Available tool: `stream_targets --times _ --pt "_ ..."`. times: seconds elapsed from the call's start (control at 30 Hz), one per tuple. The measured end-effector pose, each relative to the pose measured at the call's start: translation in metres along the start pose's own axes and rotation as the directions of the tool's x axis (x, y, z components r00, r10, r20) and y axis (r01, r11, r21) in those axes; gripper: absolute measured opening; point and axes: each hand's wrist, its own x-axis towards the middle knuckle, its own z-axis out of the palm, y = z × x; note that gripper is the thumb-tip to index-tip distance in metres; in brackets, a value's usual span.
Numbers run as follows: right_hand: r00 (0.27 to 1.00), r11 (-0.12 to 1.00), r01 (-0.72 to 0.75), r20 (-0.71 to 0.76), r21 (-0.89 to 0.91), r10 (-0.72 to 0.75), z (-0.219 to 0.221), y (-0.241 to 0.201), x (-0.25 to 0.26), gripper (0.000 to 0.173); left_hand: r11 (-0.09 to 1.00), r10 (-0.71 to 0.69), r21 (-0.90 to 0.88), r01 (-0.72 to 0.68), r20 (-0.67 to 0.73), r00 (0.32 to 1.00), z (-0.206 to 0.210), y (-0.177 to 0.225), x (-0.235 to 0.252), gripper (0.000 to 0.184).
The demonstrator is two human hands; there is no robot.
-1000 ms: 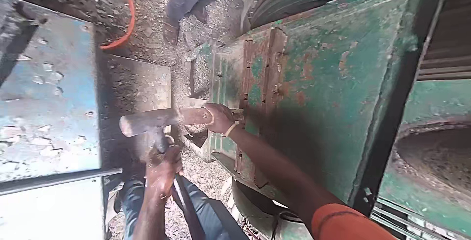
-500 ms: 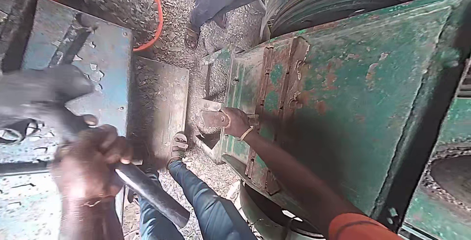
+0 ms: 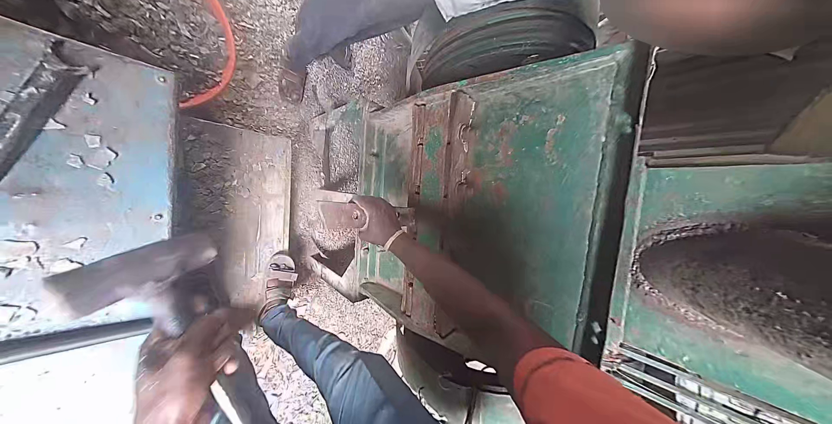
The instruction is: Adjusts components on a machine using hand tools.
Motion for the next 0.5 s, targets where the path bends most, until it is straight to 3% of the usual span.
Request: stream_targets --times 0.17,0.3,0.5 --pt "0.996 0.998 0.060 -0.066 0.033 -0.057 0.006 -0.013 -0.007 0.063 0.992 -0.060 0.110 0.063 -0.037 0.998 -0.060 -0.015 -0.016 0.012" --pt "0.991 0.993 0.113 -0.080 0.030 -0.110 0.008 -0.017 -0.004 0.064 0.986 -0.115 0.115 0.119 -0.044 0.992 -0.068 -0.046 -0.021 0.014" --pt "0.994 0.997 0.065 -0.090 0.045 -0.061 0.003 -0.006 -0.005 0.070 0.972 -0.212 0.100 0.215 -0.033 0.977 -0.057 -0.081 -0.025 0.013"
